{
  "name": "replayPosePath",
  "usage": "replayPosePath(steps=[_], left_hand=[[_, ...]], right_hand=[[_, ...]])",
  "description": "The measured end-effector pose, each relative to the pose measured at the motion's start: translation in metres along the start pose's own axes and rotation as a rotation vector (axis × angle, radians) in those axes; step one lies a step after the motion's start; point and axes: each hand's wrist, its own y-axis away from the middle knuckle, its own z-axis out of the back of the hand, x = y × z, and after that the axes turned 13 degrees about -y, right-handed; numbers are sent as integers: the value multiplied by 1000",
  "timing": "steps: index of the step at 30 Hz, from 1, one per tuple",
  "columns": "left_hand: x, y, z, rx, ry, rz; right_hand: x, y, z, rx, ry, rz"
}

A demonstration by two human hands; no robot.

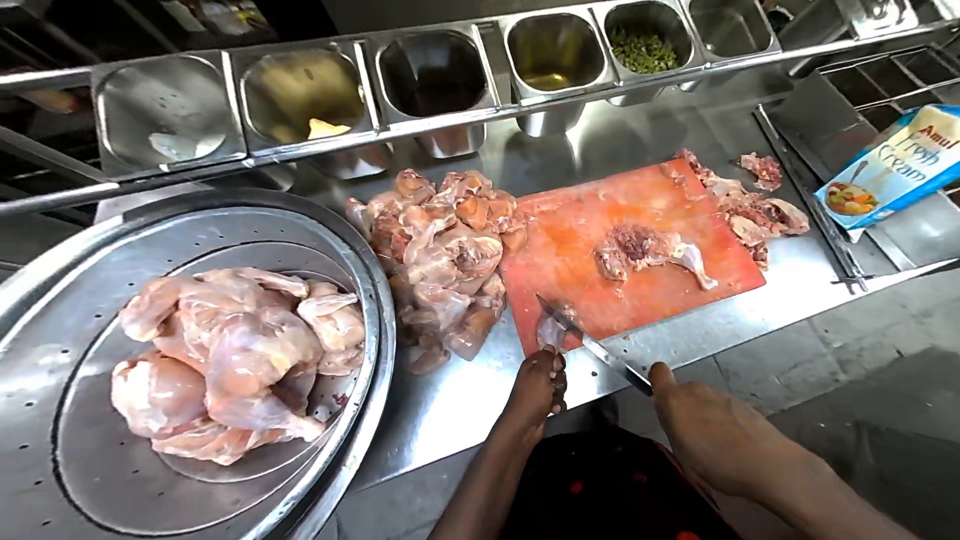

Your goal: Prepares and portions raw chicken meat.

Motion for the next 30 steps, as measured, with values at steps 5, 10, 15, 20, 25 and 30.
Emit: replayPosePath(steps=[5,10,15,20,25,30], left_hand=[[2,0,-3,4,4,6],[0,4,-1,-33,26,-24],[1,0,3,-27,15,-27],[5,10,4,4,1,-7],[11,27,30,-31,57,-29],[-10,41,61,-68,-182,-297]], right_hand=[[55,-75,-7,-194,-49,165],[46,-72,-17,-240,-45,198],[3,-30,-9,-79,-38,80],[48,-71,-9,-196,-89,191],[24,-90,0,-200,-230,312],[-28,-74,0,-217,-588,425]])
